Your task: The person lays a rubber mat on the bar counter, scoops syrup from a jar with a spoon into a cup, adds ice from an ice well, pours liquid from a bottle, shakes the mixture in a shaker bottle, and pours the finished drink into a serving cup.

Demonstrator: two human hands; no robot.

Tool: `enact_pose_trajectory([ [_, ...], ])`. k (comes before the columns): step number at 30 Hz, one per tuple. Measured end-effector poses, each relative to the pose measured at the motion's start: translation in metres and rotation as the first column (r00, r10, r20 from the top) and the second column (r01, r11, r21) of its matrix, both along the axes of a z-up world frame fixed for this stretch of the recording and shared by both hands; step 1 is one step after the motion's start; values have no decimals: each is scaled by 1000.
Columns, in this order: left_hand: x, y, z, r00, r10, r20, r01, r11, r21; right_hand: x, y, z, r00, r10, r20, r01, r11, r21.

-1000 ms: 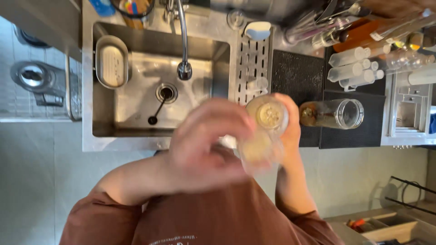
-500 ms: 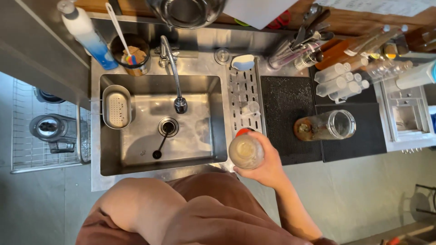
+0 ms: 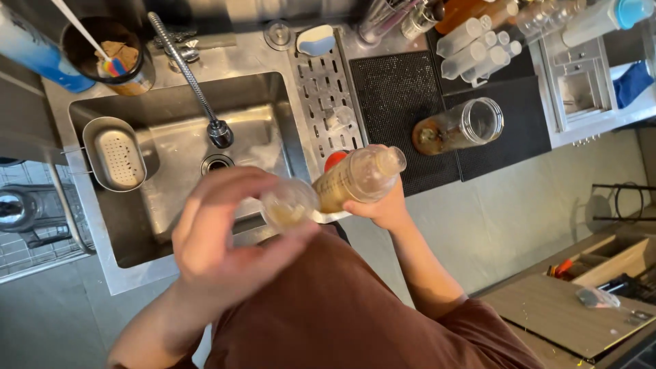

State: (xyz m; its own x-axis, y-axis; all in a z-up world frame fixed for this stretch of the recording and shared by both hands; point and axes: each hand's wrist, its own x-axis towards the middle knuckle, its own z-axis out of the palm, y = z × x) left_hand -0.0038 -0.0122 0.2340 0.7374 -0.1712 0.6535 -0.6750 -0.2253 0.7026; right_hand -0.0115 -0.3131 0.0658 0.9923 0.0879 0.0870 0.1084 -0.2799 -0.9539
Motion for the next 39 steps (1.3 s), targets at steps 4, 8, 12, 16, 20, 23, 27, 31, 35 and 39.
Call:
enact_pose_trajectory([
  [4,2,1,-62,958,99,-269,-117,992,-52,2,-3,5,999,34,-41,-37,997,-63],
  [8,-3,4,-93,908,120,-400,-140,990,-20,8,-2,9,980,40,-195,53,893,446],
  [12,-7,6,-110,849,209,-485,-197,977,77,15,-10,-1,998,31,54,-39,986,159],
  [16,-9,3,-117,863,166,-478,-171,985,34,20,-3,12,996,-20,-86,62,850,523],
  [20,-4,-5,-114,866,151,-476,-152,988,37,26,-9,18,998,-64,-18,64,848,526],
  [23,-4,-8,-111,845,154,-512,-139,988,69,23,-17,15,995,-95,-16,87,820,566],
  [27,-1,-12,-111,862,121,-492,-105,993,60,24,-19,20,996,-84,15,61,824,563],
  [31,-1,-13,-113,866,94,-491,-90,995,31,23,-16,23,998,-70,6,54,809,585],
  [35,-2,-14,-113,857,149,-492,-126,989,80,19,-10,38,986,-66,154,25,966,258],
  [39,-1,-16,-114,878,131,-461,-110,991,71,20,13,69,954,142,263,-1,882,-471],
])
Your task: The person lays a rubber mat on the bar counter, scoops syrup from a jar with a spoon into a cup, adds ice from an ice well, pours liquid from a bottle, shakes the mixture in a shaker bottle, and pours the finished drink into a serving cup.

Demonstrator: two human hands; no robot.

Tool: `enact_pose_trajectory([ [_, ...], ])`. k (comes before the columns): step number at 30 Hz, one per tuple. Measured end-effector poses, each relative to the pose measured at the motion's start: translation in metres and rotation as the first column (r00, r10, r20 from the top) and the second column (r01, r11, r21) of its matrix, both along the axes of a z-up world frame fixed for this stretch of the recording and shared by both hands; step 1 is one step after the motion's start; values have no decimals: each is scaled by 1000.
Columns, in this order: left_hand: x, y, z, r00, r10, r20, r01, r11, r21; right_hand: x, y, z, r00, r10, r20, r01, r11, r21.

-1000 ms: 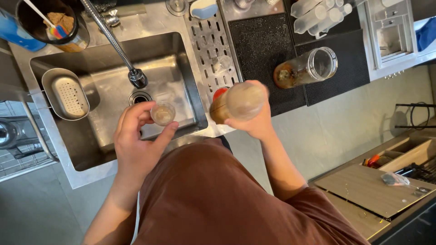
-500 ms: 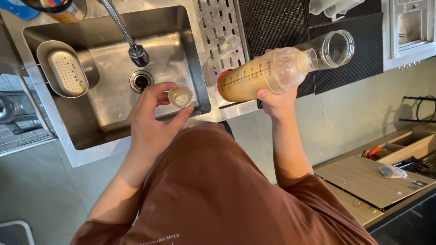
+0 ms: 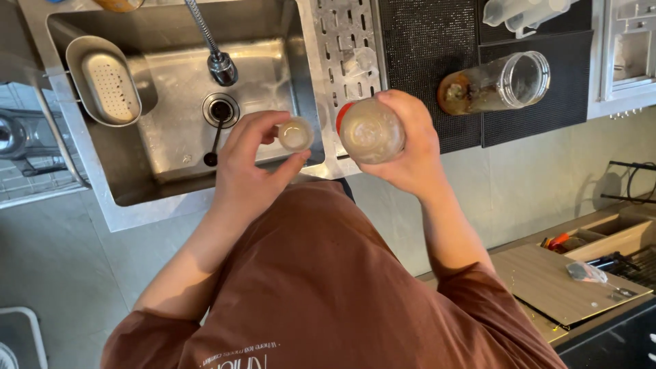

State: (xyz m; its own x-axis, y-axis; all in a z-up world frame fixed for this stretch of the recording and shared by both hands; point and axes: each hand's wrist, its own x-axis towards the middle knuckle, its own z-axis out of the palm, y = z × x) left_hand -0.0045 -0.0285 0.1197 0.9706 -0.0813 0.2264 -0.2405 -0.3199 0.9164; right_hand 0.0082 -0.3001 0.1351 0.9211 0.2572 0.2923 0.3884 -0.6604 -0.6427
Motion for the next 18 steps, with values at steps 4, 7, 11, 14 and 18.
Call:
enact_pose_trajectory([
  [4,0,-4,-4,995,-70,67,73,996,-48,9,13,36,973,154,169,-97,947,-306],
  [7,-2,-9,-8,995,-76,71,79,996,-38,14,21,61,957,219,190,-101,865,-491],
  [11,-2,-11,-10,993,-78,83,84,994,-64,17,16,59,932,277,234,-84,793,-603],
  [14,-2,-12,-11,995,-69,77,75,994,-77,19,16,60,911,319,262,-66,740,-669],
  [18,-2,-11,-12,996,-56,68,62,995,-78,21,17,64,901,339,271,-52,703,-709],
])
